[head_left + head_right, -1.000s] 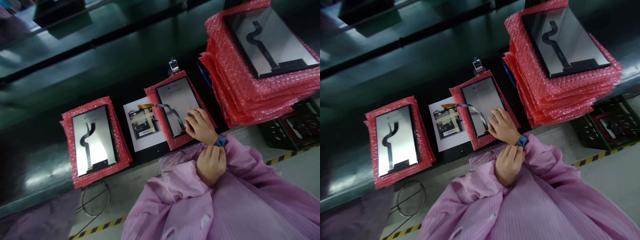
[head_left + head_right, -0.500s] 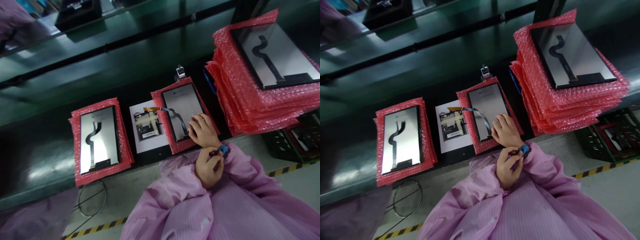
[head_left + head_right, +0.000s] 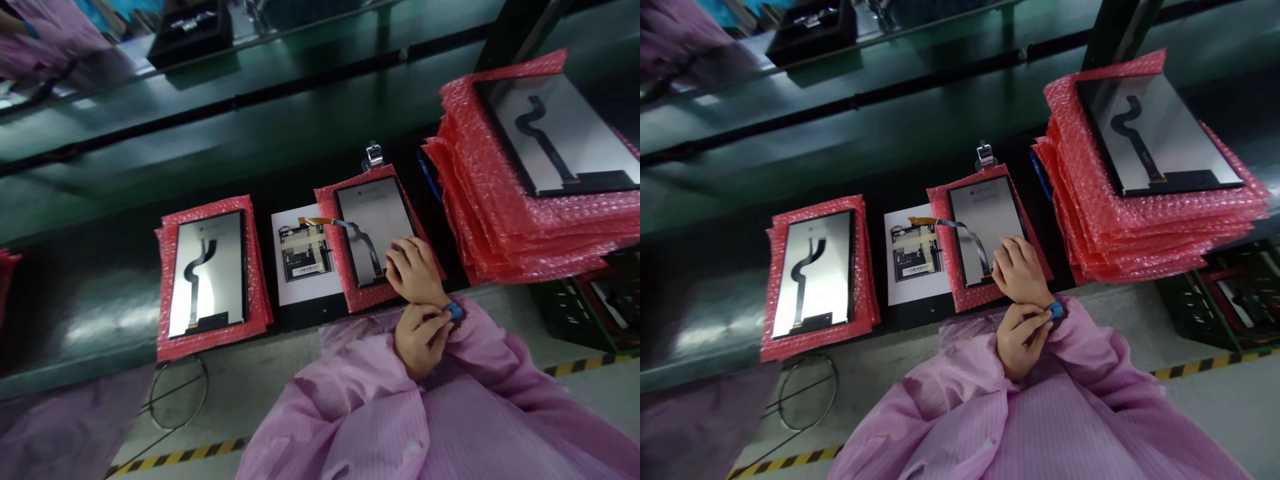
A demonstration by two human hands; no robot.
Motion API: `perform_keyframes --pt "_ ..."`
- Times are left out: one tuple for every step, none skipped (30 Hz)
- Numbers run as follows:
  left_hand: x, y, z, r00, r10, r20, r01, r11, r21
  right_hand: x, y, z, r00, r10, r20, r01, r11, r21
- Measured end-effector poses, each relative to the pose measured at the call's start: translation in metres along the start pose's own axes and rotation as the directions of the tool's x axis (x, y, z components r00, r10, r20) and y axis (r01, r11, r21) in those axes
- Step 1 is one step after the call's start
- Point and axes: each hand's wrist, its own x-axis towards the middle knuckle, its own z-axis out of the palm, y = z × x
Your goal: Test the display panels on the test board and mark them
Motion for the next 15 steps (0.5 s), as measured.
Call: perform_keyframes --pt "0.001 -0.001 0.0 1.0 0.03 0.01 -0.03 0.999 -0.012 0.0 0.001 -0.002 1.0 0.0 -0.012 0.0 1.0 0.01" --pt "0.002 -0.002 -0.002 0.996 0.081 0.032 -0.08 0.997 -0.022 0.0 0.003 -0.005 1.0 0.007 -0.022 -0.007 1.0 0.025" --pt "0.004 -0.004 -0.008 0.987 0.147 0.058 -0.146 0.989 -0.03 -0.001 0.005 -0.009 0.999 0.028 -0.024 -0.027 0.999 0.046" --pt "0.007 -0.007 -0.016 0.971 0.224 0.084 -0.222 0.974 -0.034 -0.003 0.008 -0.014 0.998 0.062 -0.018 -0.06 0.996 0.071" --pt "0.011 -0.01 -0.028 0.95 0.295 0.1 -0.294 0.956 -0.023 -0.005 0.011 -0.019 0.994 0.108 -0.002 -0.107 0.99 0.095" --pt "0.016 -0.014 -0.042 0.938 0.334 0.095 -0.336 0.942 0.012 -0.007 0.015 -0.025 0.987 0.16 0.024 -0.162 0.98 0.116" --pt "0.022 -0.02 -0.059 0.935 0.348 0.069 -0.353 0.932 0.081 -0.011 0.02 -0.03 0.976 0.211 0.06 -0.217 0.968 0.128" --pt "0.028 -0.026 -0.077 0.951 0.309 0.021 -0.307 0.932 0.192 -0.015 0.024 -0.035 0.961 0.257 0.104 -0.269 0.954 0.132" --pt "0.034 -0.034 -0.094 0.973 0.224 -0.06 -0.193 0.925 0.329 -0.019 0.028 -0.038 0.945 0.292 0.149 -0.311 0.942 0.128" --pt "0.04 -0.042 -0.11 0.977 0.157 -0.143 -0.073 0.881 0.468 -0.024 0.031 -0.04 0.93 0.314 0.193 -0.339 0.933 0.118" --pt "0.046 -0.052 -0.124 0.976 0.112 -0.187 0.018 0.814 0.581 -0.028 0.033 -0.04 0.917 0.325 0.229 -0.355 0.929 0.103" --pt "0.05 -0.061 -0.134 0.979 0.072 -0.193 0.076 0.746 0.662 -0.033 0.035 -0.04 0.91 0.329 0.253 -0.361 0.928 0.09" --pt "0.054 -0.07 -0.14 0.984 0.031 -0.176 0.108 0.682 0.723 -0.037 0.035 -0.038 0.907 0.33 0.262 -0.361 0.929 0.079" --pt "0.057 -0.078 -0.143 0.989 -0.007 -0.147 0.119 0.627 0.77 -0.04 0.035 -0.036 0.908 0.329 0.258 -0.358 0.931 0.073" --pt "0.058 -0.084 -0.144 0.992 -0.046 -0.115 0.12 0.58 0.805 -0.042 0.034 -0.034 0.911 0.329 0.248 -0.356 0.932 0.071"
